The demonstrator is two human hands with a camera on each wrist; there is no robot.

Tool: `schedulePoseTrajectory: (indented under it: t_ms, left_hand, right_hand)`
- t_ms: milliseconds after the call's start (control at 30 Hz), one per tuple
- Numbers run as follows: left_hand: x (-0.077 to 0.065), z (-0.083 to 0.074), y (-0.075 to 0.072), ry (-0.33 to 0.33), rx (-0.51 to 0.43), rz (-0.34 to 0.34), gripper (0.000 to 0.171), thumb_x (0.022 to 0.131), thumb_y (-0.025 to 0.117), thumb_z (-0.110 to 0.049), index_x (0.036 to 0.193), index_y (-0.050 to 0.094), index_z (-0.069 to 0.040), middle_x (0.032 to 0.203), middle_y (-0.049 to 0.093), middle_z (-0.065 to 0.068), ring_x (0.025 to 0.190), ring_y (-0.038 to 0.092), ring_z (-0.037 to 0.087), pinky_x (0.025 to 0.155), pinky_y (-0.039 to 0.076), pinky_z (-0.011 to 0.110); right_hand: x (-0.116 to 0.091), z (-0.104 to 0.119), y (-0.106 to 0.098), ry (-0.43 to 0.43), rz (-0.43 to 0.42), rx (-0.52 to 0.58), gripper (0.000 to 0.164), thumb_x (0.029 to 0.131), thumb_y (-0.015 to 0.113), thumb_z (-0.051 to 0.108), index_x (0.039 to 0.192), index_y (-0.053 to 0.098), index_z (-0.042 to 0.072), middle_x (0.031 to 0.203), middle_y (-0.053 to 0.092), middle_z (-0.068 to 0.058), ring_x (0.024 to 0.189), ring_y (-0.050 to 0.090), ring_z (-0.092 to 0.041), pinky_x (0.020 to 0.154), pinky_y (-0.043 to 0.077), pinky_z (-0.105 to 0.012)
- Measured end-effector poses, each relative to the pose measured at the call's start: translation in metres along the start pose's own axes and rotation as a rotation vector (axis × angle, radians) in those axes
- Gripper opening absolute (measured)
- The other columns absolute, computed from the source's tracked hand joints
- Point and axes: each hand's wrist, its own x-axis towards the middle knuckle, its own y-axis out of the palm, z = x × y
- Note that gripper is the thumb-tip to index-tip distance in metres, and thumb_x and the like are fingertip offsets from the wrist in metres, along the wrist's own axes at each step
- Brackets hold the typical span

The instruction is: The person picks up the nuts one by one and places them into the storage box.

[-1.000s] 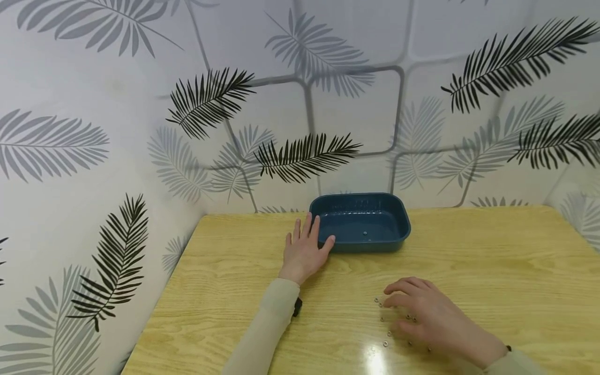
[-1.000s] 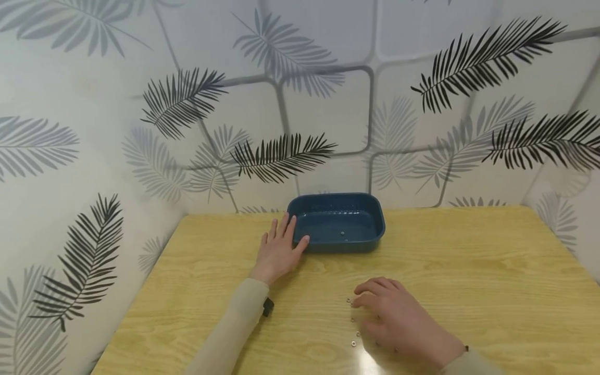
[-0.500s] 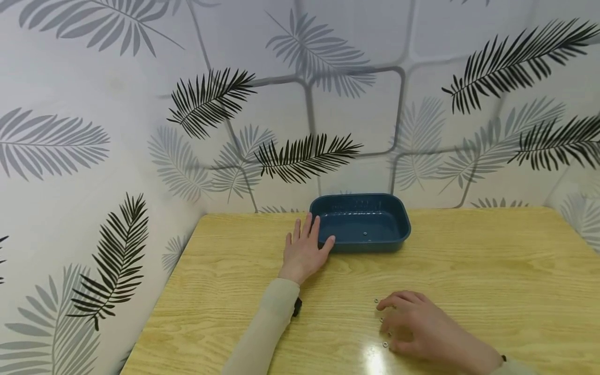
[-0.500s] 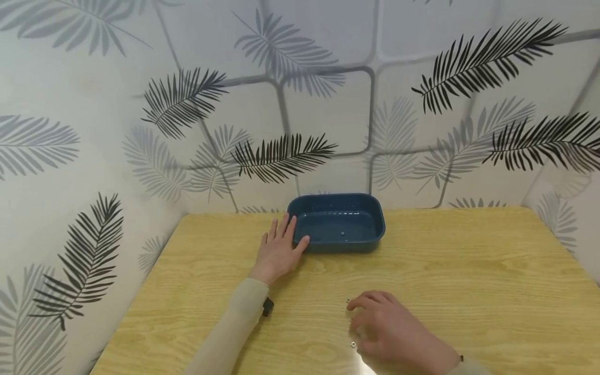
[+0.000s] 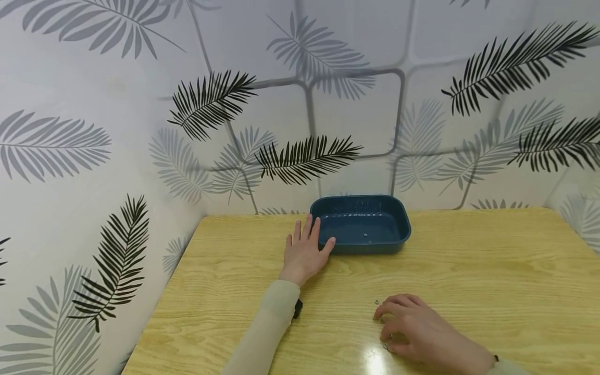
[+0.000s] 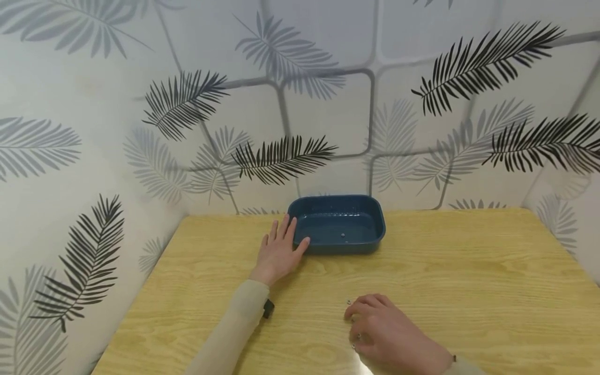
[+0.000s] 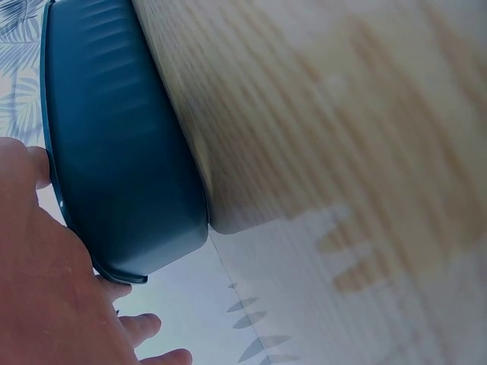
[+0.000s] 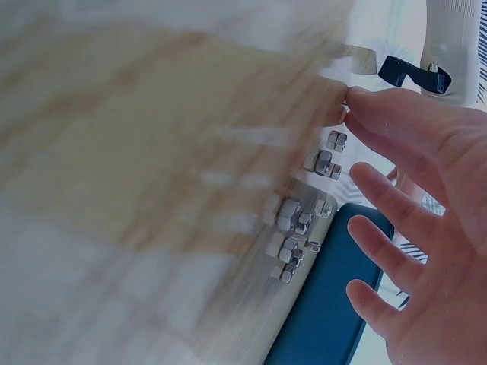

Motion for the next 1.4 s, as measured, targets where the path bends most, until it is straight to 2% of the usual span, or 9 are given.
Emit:
schedulePoseTrajectory:
  t_ms: [333,567,1100,1200,1400]
  left_hand:
    - [-0.0014,0.0007,0.0019,0.001,0.001,0.006,0.075,0.101,0.030,-0.063,0.160,0.013,-0.021,0.165,0.005,0.004,0.150,0.002,0.031,0.116,0.013,0.057]
    - [-0.0007,0.0007,0.0021,-0.002,0.012,0.005,0.075,0.100,0.028,-0.065,0.160,0.012,-0.022,0.165,0.004,0.003,0.150,0.002,0.030,0.116,0.013,0.057]
    - [-0.0015,-0.0021,-0.0005,-0.001,-0.003,-0.010,0.074,0.101,0.032,-0.061,0.160,0.016,-0.019,0.165,0.007,0.004,0.150,0.004,0.031,0.116,0.013,0.057]
    - [-0.0009,-0.0012,0.0004,0.001,-0.003,-0.019,0.074,0.101,0.031,-0.062,0.160,0.016,-0.019,0.165,0.007,0.004,0.150,0.005,0.031,0.116,0.014,0.056]
    - [0.0005,0.0004,0.0019,-0.002,-0.008,-0.022,0.074,0.101,0.031,-0.062,0.160,0.015,-0.020,0.165,0.007,0.004,0.150,0.003,0.030,0.116,0.014,0.056]
  right_hand:
    - [0.0019,0.0038,0.0006,0.011,0.051,0.019,0.005,0.091,0.071,0.037,0.087,0.073,0.039,0.117,0.059,0.018,0.113,0.052,-0.018,0.094,0.041,-0.054]
    - [0.0003,0.0037,0.0021,-0.056,-0.016,-0.042,0.012,0.087,0.076,0.029,0.085,0.072,0.040,0.114,0.059,0.017,0.110,0.052,-0.017,0.092,0.042,-0.051]
    - [0.0049,0.0034,0.0046,-0.107,-0.068,-0.039,0.021,0.087,0.074,0.020,0.080,0.069,0.039,0.105,0.059,0.020,0.105,0.053,-0.013,0.088,0.044,-0.050]
    - [0.0060,0.0040,0.0042,-0.094,-0.063,-0.033,0.022,0.086,0.074,0.019,0.078,0.068,0.038,0.104,0.059,0.020,0.104,0.052,-0.012,0.089,0.044,-0.049]
    - [0.0081,0.0061,0.0006,0.002,-0.032,0.010,0.022,0.084,0.074,0.018,0.075,0.069,0.038,0.104,0.059,0.019,0.103,0.052,-0.011,0.090,0.043,-0.049]
